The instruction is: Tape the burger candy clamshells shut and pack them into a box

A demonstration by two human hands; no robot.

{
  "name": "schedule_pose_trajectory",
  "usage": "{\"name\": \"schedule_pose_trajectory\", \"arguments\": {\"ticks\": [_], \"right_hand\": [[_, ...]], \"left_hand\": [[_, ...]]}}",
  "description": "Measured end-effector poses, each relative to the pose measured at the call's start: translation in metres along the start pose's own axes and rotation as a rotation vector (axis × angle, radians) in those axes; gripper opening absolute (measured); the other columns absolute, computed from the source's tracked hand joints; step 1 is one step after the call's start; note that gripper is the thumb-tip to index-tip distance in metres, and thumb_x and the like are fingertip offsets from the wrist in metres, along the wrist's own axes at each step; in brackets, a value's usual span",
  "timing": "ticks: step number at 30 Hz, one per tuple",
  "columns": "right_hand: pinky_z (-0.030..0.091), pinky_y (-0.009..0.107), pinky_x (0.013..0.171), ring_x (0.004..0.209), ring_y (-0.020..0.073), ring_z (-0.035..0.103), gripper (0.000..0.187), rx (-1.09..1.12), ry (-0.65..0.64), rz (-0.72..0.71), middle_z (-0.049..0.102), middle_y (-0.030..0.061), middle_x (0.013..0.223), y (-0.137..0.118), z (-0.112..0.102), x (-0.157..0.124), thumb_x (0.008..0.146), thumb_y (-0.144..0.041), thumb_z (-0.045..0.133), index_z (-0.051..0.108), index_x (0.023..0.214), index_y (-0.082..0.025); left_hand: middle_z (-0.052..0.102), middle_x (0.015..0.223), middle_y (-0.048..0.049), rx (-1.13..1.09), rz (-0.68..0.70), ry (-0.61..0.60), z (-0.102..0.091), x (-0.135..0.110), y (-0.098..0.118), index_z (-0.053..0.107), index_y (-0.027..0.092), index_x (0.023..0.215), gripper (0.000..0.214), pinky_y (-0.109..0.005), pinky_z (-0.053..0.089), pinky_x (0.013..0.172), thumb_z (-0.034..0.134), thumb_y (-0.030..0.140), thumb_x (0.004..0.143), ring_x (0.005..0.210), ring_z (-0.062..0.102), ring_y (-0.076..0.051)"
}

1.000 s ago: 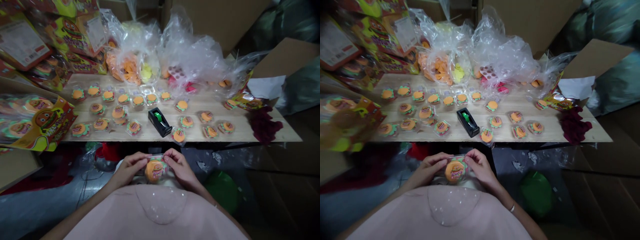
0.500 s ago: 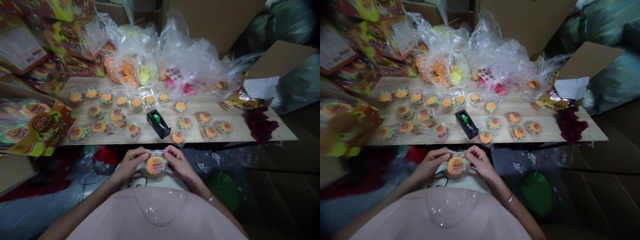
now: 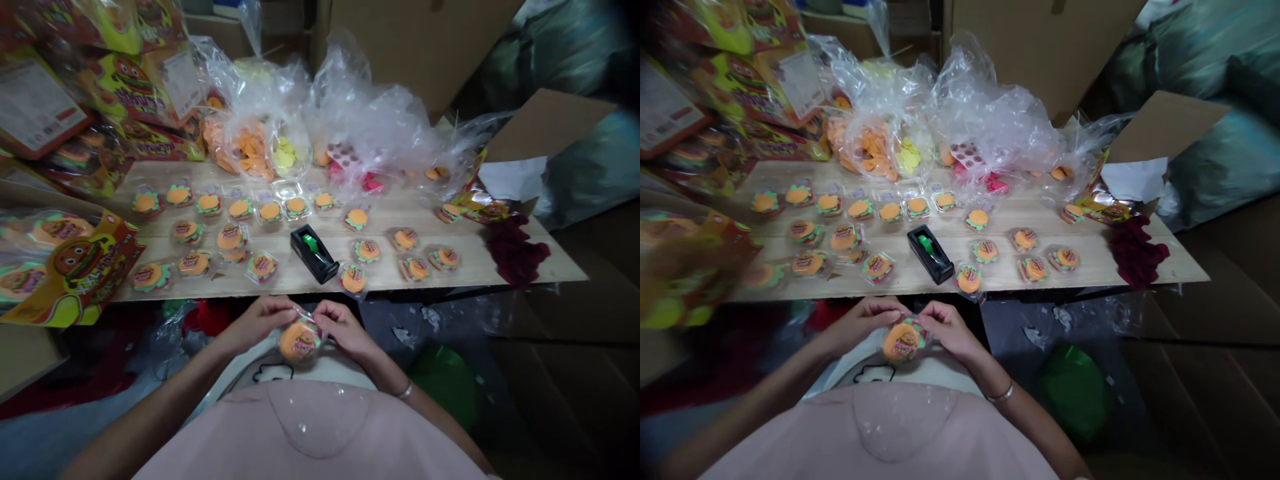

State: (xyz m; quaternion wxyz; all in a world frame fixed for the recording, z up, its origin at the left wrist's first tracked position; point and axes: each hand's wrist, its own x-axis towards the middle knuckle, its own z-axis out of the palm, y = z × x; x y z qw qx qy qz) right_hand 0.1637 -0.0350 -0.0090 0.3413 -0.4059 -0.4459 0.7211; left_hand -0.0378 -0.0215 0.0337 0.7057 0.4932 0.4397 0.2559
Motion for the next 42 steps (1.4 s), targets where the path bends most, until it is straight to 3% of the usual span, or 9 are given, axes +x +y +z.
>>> {"name": "schedule_pose_trajectory", "arguments": {"ticks": [4, 9, 15, 18, 23, 31, 36, 39, 42], "right_hand": [[0.03, 0.021, 0.052, 0.053, 0.0084, 0.041, 0.03, 0.025, -0.024, 0.035, 0.052, -0.0043, 0.061, 0.009, -0.006, -0.01, 0.074, -0.044, 0.068, 0.057, 0.071, -0.017], [0.029, 0.021, 0.05, 0.052, 0.0088, 0.04, 0.029, 0.093, 0.05, 0.021, 0.048, -0.0047, 0.06, 0.015, -0.012, -0.027, 0.077, -0.043, 0.067, 0.053, 0.07, -0.018], [0.037, 0.022, 0.063, 0.068, 0.0107, 0.049, 0.024, -0.013, -0.01, -0.049, 0.057, -0.0016, 0.079, -0.011, -0.01, -0.007, 0.078, -0.04, 0.066, 0.06, 0.09, -0.02], [0.036, 0.022, 0.06, 0.063, 0.0105, 0.047, 0.023, -0.047, 0.021, -0.072, 0.056, -0.0019, 0.073, -0.011, -0.007, 0.0, 0.078, -0.041, 0.065, 0.061, 0.082, -0.018], [0.034, 0.022, 0.057, 0.061, 0.0108, 0.043, 0.026, -0.008, 0.172, -0.155, 0.051, -0.0026, 0.066, 0.012, -0.007, -0.018, 0.078, -0.042, 0.064, 0.056, 0.071, -0.018], [0.033, 0.022, 0.057, 0.06, 0.0104, 0.042, 0.024, -0.035, 0.084, -0.088, 0.05, -0.0029, 0.067, 0.01, -0.017, -0.018, 0.08, -0.04, 0.063, 0.055, 0.073, -0.018], [0.035, 0.023, 0.062, 0.068, 0.0111, 0.046, 0.021, -0.205, -0.077, -0.106, 0.054, -0.001, 0.077, -0.014, -0.014, -0.005, 0.083, -0.038, 0.06, 0.059, 0.087, -0.017], [0.031, 0.022, 0.056, 0.059, 0.0095, 0.041, 0.024, -0.235, -0.068, -0.111, 0.05, -0.0029, 0.067, -0.016, -0.009, 0.001, 0.083, -0.039, 0.059, 0.057, 0.076, -0.016], [0.032, 0.022, 0.056, 0.06, 0.0095, 0.041, 0.025, -0.2, -0.044, -0.098, 0.049, -0.0033, 0.068, -0.011, -0.008, 0.0, 0.082, -0.041, 0.059, 0.054, 0.076, -0.017]], "left_hand": [[0.07, 0.085, -0.0064, -0.013, -0.016, 0.099, 0.015, -0.004, -0.012, 0.071, 0.013, 0.088, 0.029, -0.028, 0.047, 0.073, 0.063, 0.038, 0.077, 0.079, 0.061, -0.019], [0.067, 0.109, -0.009, -0.225, -0.014, 0.195, 0.036, -0.021, -0.033, 0.065, 0.017, 0.108, 0.037, -0.031, 0.047, 0.082, 0.062, 0.039, 0.078, 0.096, 0.061, -0.022], [0.069, 0.1, -0.0077, -0.115, -0.016, 0.127, 0.027, -0.009, -0.016, 0.068, 0.014, 0.102, 0.035, -0.03, 0.046, 0.08, 0.064, 0.038, 0.077, 0.089, 0.061, -0.02], [0.069, 0.087, -0.0044, -0.1, -0.019, 0.182, 0.023, -0.002, -0.009, 0.066, 0.014, 0.099, 0.037, -0.027, 0.047, 0.071, 0.071, 0.035, 0.07, 0.076, 0.061, -0.016], [0.07, 0.087, -0.0066, -0.09, 0.035, 0.231, 0.032, -0.017, -0.02, 0.068, 0.014, 0.089, 0.031, -0.028, 0.048, 0.071, 0.069, 0.038, 0.07, 0.079, 0.062, -0.018], [0.07, 0.085, -0.008, 0.002, 0.1, 0.304, 0.039, -0.023, -0.029, 0.07, 0.013, 0.088, 0.028, -0.027, 0.047, 0.07, 0.062, 0.037, 0.076, 0.077, 0.061, -0.018], [0.069, 0.084, -0.0063, 0.041, 0.089, 0.172, 0.017, -0.006, -0.008, 0.07, 0.013, 0.087, 0.027, -0.027, 0.045, 0.071, 0.063, 0.036, 0.076, 0.077, 0.059, -0.017], [0.067, 0.078, -0.0045, 0.058, 0.03, 0.009, 0.009, 0.005, 0.004, 0.067, 0.012, 0.084, 0.028, -0.025, 0.043, 0.066, 0.064, 0.038, 0.075, 0.07, 0.057, -0.015], [0.059, 0.071, 0.0004, -0.005, 0.013, -0.021, 0.016, 0.013, 0.005, 0.059, 0.013, 0.079, 0.027, -0.021, 0.039, 0.058, 0.067, 0.038, 0.072, 0.062, 0.051, -0.011]]}}
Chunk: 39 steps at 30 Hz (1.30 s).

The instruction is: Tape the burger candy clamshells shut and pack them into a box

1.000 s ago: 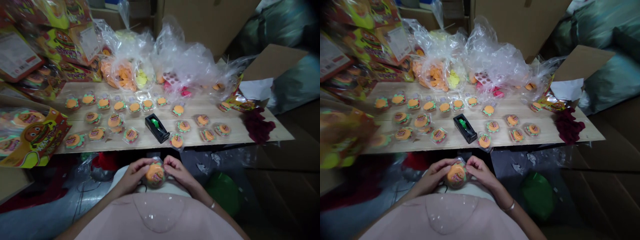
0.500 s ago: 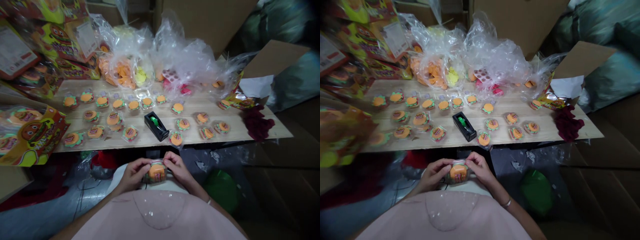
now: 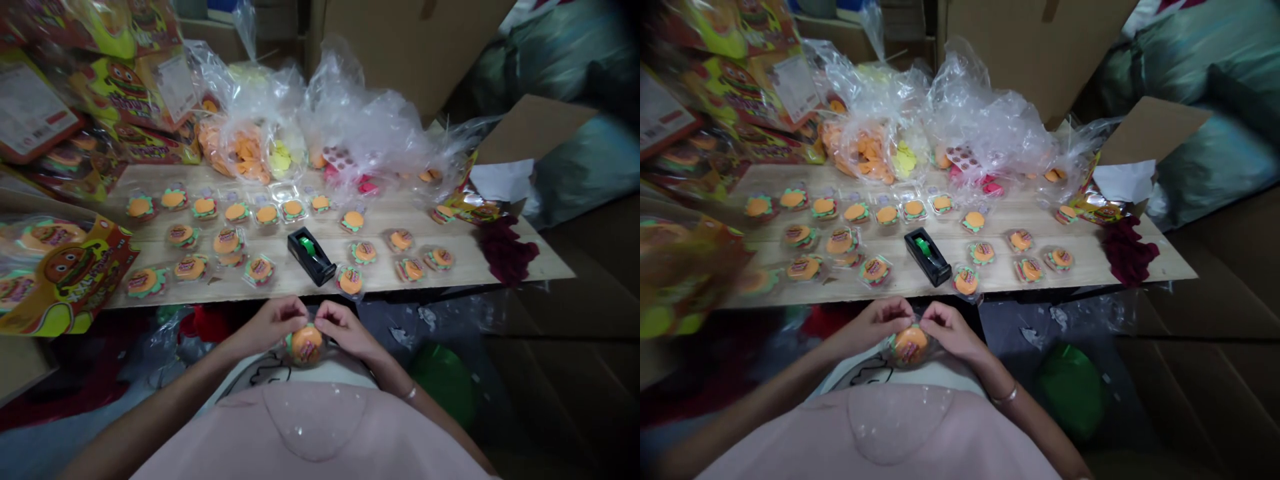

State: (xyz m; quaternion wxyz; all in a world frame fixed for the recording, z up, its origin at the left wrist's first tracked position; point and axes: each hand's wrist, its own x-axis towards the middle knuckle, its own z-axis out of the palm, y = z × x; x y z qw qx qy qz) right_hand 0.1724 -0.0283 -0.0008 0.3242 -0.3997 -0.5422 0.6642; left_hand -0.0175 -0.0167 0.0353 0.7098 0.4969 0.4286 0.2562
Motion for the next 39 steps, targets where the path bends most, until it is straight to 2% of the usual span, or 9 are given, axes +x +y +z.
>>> {"name": "schedule_pose_trajectory", "arguments": {"ticks": [4, 6, 10, 12, 15, 21, 28, 35, 39], "right_hand": [[0.035, 0.023, 0.061, 0.066, 0.011, 0.045, 0.024, 0.048, 0.001, -0.011, 0.051, -0.0017, 0.076, 0.005, -0.005, -0.008, 0.082, -0.042, 0.058, 0.055, 0.083, -0.018], [0.036, 0.023, 0.061, 0.066, 0.0116, 0.045, 0.022, 0.058, 0.037, -0.024, 0.052, -0.0014, 0.074, 0.009, -0.008, -0.013, 0.082, -0.04, 0.059, 0.056, 0.081, -0.018], [0.035, 0.023, 0.06, 0.065, 0.0116, 0.044, 0.02, 0.141, 0.236, -0.048, 0.049, -0.0019, 0.071, 0.025, -0.008, -0.022, 0.083, -0.038, 0.059, 0.055, 0.076, -0.019], [0.034, 0.022, 0.059, 0.063, 0.0112, 0.043, 0.02, 0.175, 0.284, -0.05, 0.048, -0.0025, 0.071, 0.031, -0.006, -0.024, 0.083, -0.038, 0.059, 0.054, 0.076, -0.02], [0.035, 0.022, 0.057, 0.061, 0.0109, 0.044, 0.021, 0.203, 0.236, -0.022, 0.049, -0.0025, 0.071, 0.033, -0.001, -0.024, 0.082, -0.04, 0.06, 0.055, 0.082, -0.02], [0.035, 0.022, 0.057, 0.061, 0.0108, 0.044, 0.024, 0.144, 0.133, -0.013, 0.051, -0.002, 0.068, 0.017, 0.0, -0.026, 0.08, -0.042, 0.062, 0.058, 0.078, -0.018], [0.033, 0.023, 0.054, 0.058, 0.0113, 0.042, 0.029, 0.093, 0.226, -0.051, 0.049, -0.0021, 0.062, 0.014, 0.005, -0.026, 0.08, -0.043, 0.061, 0.054, 0.068, -0.018], [0.033, 0.023, 0.053, 0.056, 0.0107, 0.042, 0.032, 0.095, 0.285, -0.004, 0.049, -0.0026, 0.06, 0.025, 0.005, -0.017, 0.078, -0.048, 0.062, 0.055, 0.068, -0.018], [0.036, 0.023, 0.056, 0.056, 0.0099, 0.044, 0.034, 0.147, 0.306, 0.015, 0.05, -0.0029, 0.062, 0.034, -0.013, 0.004, 0.079, -0.051, 0.059, 0.059, 0.077, -0.017]], "left_hand": [[0.048, 0.06, 0.0052, -0.034, 0.034, 0.132, 0.019, 0.003, -0.014, 0.048, 0.016, 0.068, 0.031, -0.018, 0.032, 0.05, 0.069, 0.039, 0.069, 0.055, 0.043, -0.008], [0.051, 0.063, 0.0031, -0.031, 0.035, 0.178, 0.026, -0.002, -0.021, 0.05, 0.015, 0.067, 0.03, -0.019, 0.035, 0.053, 0.068, 0.039, 0.071, 0.058, 0.046, -0.009], [0.063, 0.088, -0.0041, -0.162, 0.0, 0.136, 0.03, -0.018, -0.03, 0.06, 0.015, 0.093, 0.034, -0.026, 0.044, 0.071, 0.069, 0.039, 0.07, 0.081, 0.057, -0.017], [0.062, 0.087, -0.0032, -0.153, -0.006, 0.254, 0.029, -0.02, -0.032, 0.061, 0.016, 0.093, 0.031, -0.026, 0.044, 0.071, 0.066, 0.039, 0.072, 0.08, 0.056, -0.017], [0.061, 0.081, -0.0015, -0.078, 0.01, 0.404, 0.024, -0.018, -0.03, 0.062, 0.016, 0.085, 0.023, -0.024, 0.043, 0.068, 0.06, 0.037, 0.077, 0.075, 0.055, -0.015], [0.061, 0.077, -0.0021, 0.035, 0.058, 0.261, 0.019, -0.02, -0.02, 0.063, 0.014, 0.083, 0.022, -0.023, 0.043, 0.064, 0.058, 0.036, 0.079, 0.071, 0.053, -0.014], [0.057, 0.073, -0.0005, 0.045, 0.047, 0.306, 0.026, -0.022, -0.023, 0.061, 0.015, 0.079, 0.024, -0.022, 0.04, 0.061, 0.057, 0.038, 0.08, 0.068, 0.05, -0.013], [0.054, 0.071, 0.0034, -0.173, -0.076, 0.299, 0.034, -0.014, -0.027, 0.054, 0.019, 0.084, 0.027, -0.021, 0.041, 0.058, 0.056, 0.045, 0.08, 0.063, 0.049, -0.011], [0.055, 0.073, 0.0037, -0.377, -0.129, 0.404, 0.035, -0.001, -0.033, 0.053, 0.019, 0.086, 0.028, -0.022, 0.043, 0.061, 0.061, 0.044, 0.075, 0.065, 0.053, -0.012]]}}
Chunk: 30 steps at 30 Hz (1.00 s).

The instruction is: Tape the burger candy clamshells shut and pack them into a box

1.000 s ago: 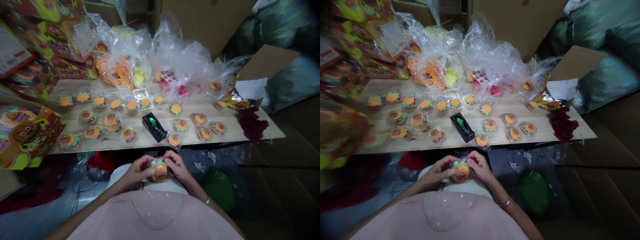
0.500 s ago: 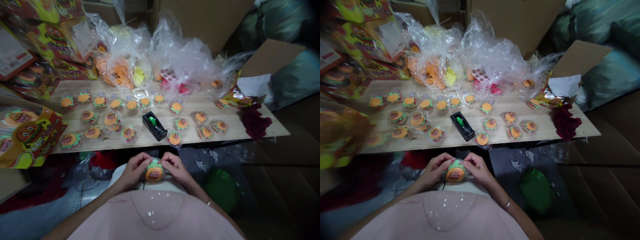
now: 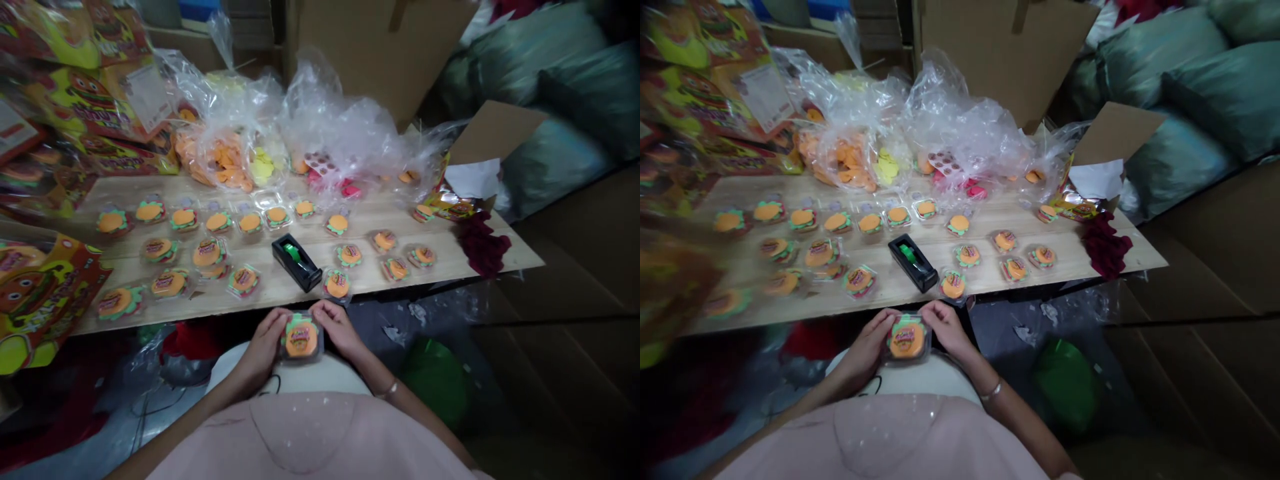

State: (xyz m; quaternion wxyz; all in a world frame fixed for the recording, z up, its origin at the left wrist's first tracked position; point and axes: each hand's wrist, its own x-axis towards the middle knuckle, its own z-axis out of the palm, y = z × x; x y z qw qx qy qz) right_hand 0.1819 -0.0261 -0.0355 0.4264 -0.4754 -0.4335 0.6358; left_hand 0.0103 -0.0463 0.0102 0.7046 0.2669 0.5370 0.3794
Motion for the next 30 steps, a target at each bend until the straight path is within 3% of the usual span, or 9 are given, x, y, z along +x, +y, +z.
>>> {"name": "schedule_pose_trajectory", "arguments": {"ticks": [4, 7, 10, 13, 17, 22, 24, 28, 30], "right_hand": [[0.038, 0.023, 0.053, 0.055, 0.0106, 0.046, 0.039, -0.047, 0.131, -0.027, 0.05, -0.0027, 0.064, -0.011, -0.022, 0.031, 0.079, -0.055, 0.054, 0.06, 0.085, -0.017], [0.039, 0.025, 0.056, 0.061, 0.0129, 0.048, 0.033, -0.308, 0.149, -0.154, 0.051, -0.0012, 0.066, -0.027, -0.031, 0.053, 0.083, -0.05, 0.051, 0.06, 0.082, -0.018], [0.038, 0.027, 0.064, 0.069, 0.0146, 0.048, 0.026, -0.654, 0.201, -0.263, 0.054, 0.0008, 0.071, -0.041, -0.028, 0.075, 0.083, -0.042, 0.052, 0.063, 0.078, -0.019], [0.034, 0.027, 0.061, 0.064, 0.0141, 0.046, 0.021, -0.798, 0.17, -0.202, 0.053, -0.0004, 0.065, -0.047, -0.019, 0.092, 0.076, -0.039, 0.062, 0.064, 0.071, -0.019], [0.031, 0.024, 0.054, 0.055, 0.0113, 0.042, 0.024, -0.527, 0.072, -0.115, 0.047, -0.0035, 0.055, -0.043, -0.014, 0.093, 0.073, -0.037, 0.063, 0.057, 0.06, -0.018], [0.04, 0.024, 0.061, 0.061, 0.0112, 0.047, 0.031, -0.031, 0.074, -0.014, 0.051, -0.0033, 0.064, -0.018, -0.026, 0.066, 0.07, -0.047, 0.066, 0.054, 0.07, -0.018], [0.041, 0.024, 0.063, 0.063, 0.0115, 0.048, 0.032, -0.012, 0.079, -0.007, 0.052, -0.0027, 0.066, -0.004, -0.029, 0.06, 0.071, -0.048, 0.066, 0.054, 0.071, -0.018], [0.041, 0.025, 0.063, 0.062, 0.0117, 0.045, 0.033, -0.208, 0.153, -0.092, 0.05, -0.0027, 0.063, 0.01, -0.03, 0.057, 0.074, -0.048, 0.064, 0.052, 0.066, -0.018], [0.043, 0.026, 0.064, 0.065, 0.0125, 0.047, 0.033, -0.212, 0.084, -0.071, 0.052, -0.0019, 0.067, 0.005, -0.03, 0.051, 0.074, -0.049, 0.063, 0.053, 0.068, -0.018]], "left_hand": [[0.055, 0.076, 0.0038, -0.083, -0.02, 0.04, -0.012, 0.015, 0.004, 0.052, 0.019, 0.085, 0.03, -0.022, 0.042, 0.061, 0.064, 0.043, 0.073, 0.067, 0.053, -0.012], [0.053, 0.075, 0.0032, 0.06, 0.032, -0.027, -0.025, 0.019, 0.012, 0.054, 0.018, 0.085, 0.028, -0.021, 0.039, 0.059, 0.062, 0.044, 0.076, 0.068, 0.05, -0.012], [0.053, 0.076, 0.0021, 0.238, 0.099, -0.155, -0.032, 0.018, 0.019, 0.057, 0.018, 0.083, 0.025, -0.021, 0.039, 0.062, 0.055, 0.044, 0.081, 0.07, 0.048, -0.013], [0.052, 0.076, 0.0017, 0.345, 0.149, -0.205, -0.031, 0.015, 0.024, 0.058, 0.018, 0.081, 0.025, -0.021, 0.038, 0.065, 0.051, 0.043, 0.084, 0.071, 0.047, -0.013], [0.053, 0.075, 0.0013, 0.353, 0.148, -0.166, -0.032, 0.015, 0.023, 0.058, 0.019, 0.081, 0.026, -0.022, 0.038, 0.064, 0.052, 0.044, 0.083, 0.07, 0.047, -0.014], [0.052, 0.075, 0.0021, 0.233, 0.08, -0.155, -0.037, 0.021, 0.013, 0.056, 0.019, 0.082, 0.025, -0.022, 0.039, 0.063, 0.053, 0.044, 0.082, 0.069, 0.048, -0.014], [0.052, 0.074, 0.0024, 0.204, 0.054, -0.175, -0.035, 0.024, 0.012, 0.056, 0.019, 0.082, 0.025, -0.021, 0.038, 0.062, 0.054, 0.044, 0.082, 0.067, 0.047, -0.013], [0.052, 0.074, 0.0019, 0.251, 0.087, -0.203, -0.031, 0.026, 0.02, 0.056, 0.018, 0.08, 0.027, -0.021, 0.038, 0.063, 0.053, 0.045, 0.082, 0.067, 0.046, -0.013], [0.052, 0.075, 0.0012, 0.311, 0.117, -0.221, -0.03, 0.025, 0.029, 0.057, 0.018, 0.081, 0.028, -0.021, 0.038, 0.063, 0.051, 0.045, 0.082, 0.068, 0.047, -0.013]]}}
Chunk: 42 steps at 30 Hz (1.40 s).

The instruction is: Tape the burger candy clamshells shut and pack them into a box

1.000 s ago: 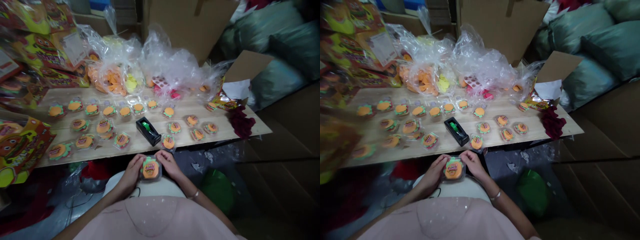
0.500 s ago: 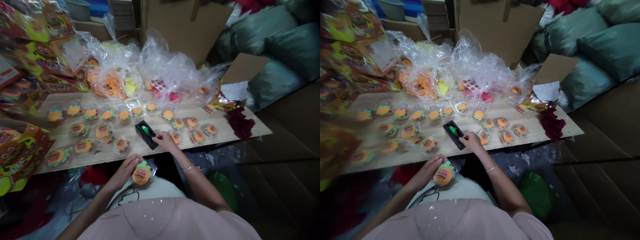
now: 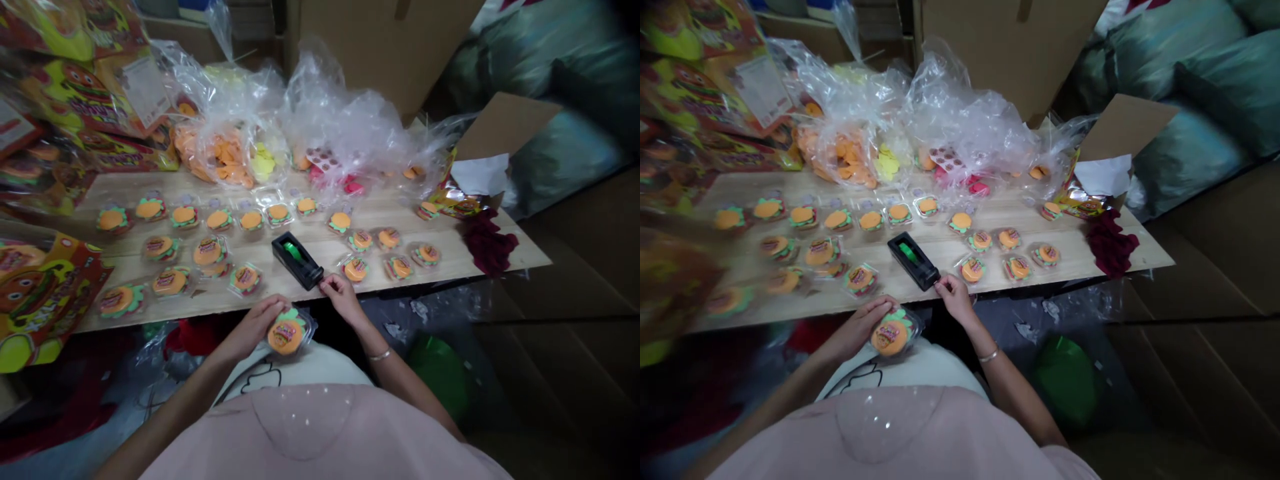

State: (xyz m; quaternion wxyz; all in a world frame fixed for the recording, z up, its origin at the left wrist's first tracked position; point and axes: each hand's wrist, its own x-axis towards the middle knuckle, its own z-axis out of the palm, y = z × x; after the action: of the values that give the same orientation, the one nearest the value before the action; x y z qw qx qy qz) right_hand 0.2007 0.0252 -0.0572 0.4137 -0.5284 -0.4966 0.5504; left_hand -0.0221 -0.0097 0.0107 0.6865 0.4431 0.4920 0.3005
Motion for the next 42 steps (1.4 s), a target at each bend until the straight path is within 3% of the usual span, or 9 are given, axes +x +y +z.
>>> {"name": "schedule_pose_trajectory", "arguments": {"ticks": [6, 10, 13, 18, 20, 25, 30, 37, 42], "right_hand": [[0.043, 0.028, 0.072, 0.075, 0.0138, 0.049, 0.035, 0.092, -0.626, -0.089, 0.052, 0.0009, 0.08, -0.048, -0.004, -0.021, 0.083, -0.052, 0.054, 0.055, 0.074, -0.018], [0.038, 0.024, 0.064, 0.067, 0.0116, 0.042, 0.039, -0.124, -0.834, -0.209, 0.046, -0.0021, 0.072, -0.067, 0.002, -0.013, 0.087, -0.053, 0.047, 0.052, 0.07, -0.018], [0.036, 0.024, 0.061, 0.065, 0.0115, 0.043, 0.031, -0.332, -0.777, -0.284, 0.047, -0.0023, 0.07, -0.071, 0.006, -0.011, 0.088, -0.043, 0.049, 0.053, 0.071, -0.018], [0.037, 0.026, 0.063, 0.069, 0.014, 0.051, 0.012, -0.407, -0.258, -0.276, 0.057, 0.0009, 0.077, -0.077, 0.007, -0.035, 0.084, -0.031, 0.058, 0.061, 0.084, -0.019], [0.038, 0.026, 0.064, 0.069, 0.0145, 0.053, 0.013, -0.347, -0.174, -0.235, 0.059, 0.0013, 0.073, -0.079, 0.009, -0.047, 0.085, -0.028, 0.057, 0.064, 0.078, -0.018], [0.036, 0.024, 0.056, 0.059, 0.0116, 0.05, 0.019, -0.076, -0.34, -0.04, 0.059, -0.0003, 0.065, -0.067, 0.022, -0.061, 0.083, -0.032, 0.057, 0.065, 0.075, -0.016], [0.037, 0.022, 0.054, 0.055, 0.0103, 0.048, 0.031, 0.132, -0.303, 0.07, 0.056, -0.001, 0.061, -0.046, 0.03, -0.067, 0.08, -0.044, 0.06, 0.065, 0.073, -0.014], [0.043, 0.025, 0.066, 0.073, 0.0144, 0.057, 0.026, -0.015, -0.135, -0.035, 0.065, 0.004, 0.082, -0.05, 0.017, -0.079, 0.086, -0.038, 0.053, 0.068, 0.093, -0.017], [0.042, 0.023, 0.063, 0.068, 0.0121, 0.054, 0.018, 0.014, -0.303, 0.033, 0.062, 0.0006, 0.077, -0.064, 0.022, -0.07, 0.08, -0.031, 0.061, 0.065, 0.089, -0.016]], "left_hand": [[0.055, 0.076, -0.0007, 0.21, 0.076, -0.152, -0.003, -0.004, 0.026, 0.061, 0.018, 0.079, 0.027, -0.022, 0.039, 0.067, 0.05, 0.042, 0.083, 0.072, 0.047, -0.015], [0.056, 0.076, -0.0003, 0.198, 0.047, -0.16, 0.003, -0.004, 0.029, 0.061, 0.017, 0.08, 0.027, -0.023, 0.039, 0.065, 0.049, 0.042, 0.083, 0.07, 0.048, -0.014], [0.054, 0.075, -0.0001, 0.232, 0.055, -0.164, 0.004, -0.006, 0.027, 0.059, 0.017, 0.079, 0.028, -0.023, 0.039, 0.064, 0.047, 0.042, 0.085, 0.069, 0.048, -0.014], [0.053, 0.074, 0.0004, 0.276, 0.099, -0.102, -0.001, -0.011, 0.028, 0.06, 0.017, 0.081, 0.027, -0.022, 0.038, 0.064, 0.046, 0.04, 0.086, 0.069, 0.047, -0.014], [0.052, 0.074, 0.0005, 0.284, 0.113, -0.095, 0.0, -0.012, 0.028, 0.059, 0.017, 0.079, 0.027, -0.022, 0.038, 0.064, 0.045, 0.039, 0.086, 0.069, 0.047, -0.014], [0.051, 0.074, 0.0008, 0.268, 0.111, -0.139, 0.005, -0.013, 0.022, 0.057, 0.017, 0.08, 0.027, -0.021, 0.037, 0.063, 0.044, 0.039, 0.088, 0.068, 0.045, -0.012], [0.052, 0.073, 0.0005, 0.223, 0.037, -0.164, 0.01, -0.018, 0.018, 0.057, 0.015, 0.08, 0.028, -0.021, 0.037, 0.06, 0.045, 0.04, 0.087, 0.067, 0.044, -0.012], [0.048, 0.073, 0.0024, 0.196, 0.067, -0.117, 0.018, -0.02, 0.019, 0.052, 0.017, 0.082, 0.02, -0.021, 0.036, 0.06, 0.048, 0.036, 0.085, 0.066, 0.043, -0.011], [0.04, 0.066, 0.0053, 0.183, 0.067, -0.118, 0.021, -0.012, 0.025, 0.045, 0.017, 0.074, 0.023, -0.019, 0.032, 0.054, 0.053, 0.037, 0.082, 0.06, 0.037, -0.009]]}}
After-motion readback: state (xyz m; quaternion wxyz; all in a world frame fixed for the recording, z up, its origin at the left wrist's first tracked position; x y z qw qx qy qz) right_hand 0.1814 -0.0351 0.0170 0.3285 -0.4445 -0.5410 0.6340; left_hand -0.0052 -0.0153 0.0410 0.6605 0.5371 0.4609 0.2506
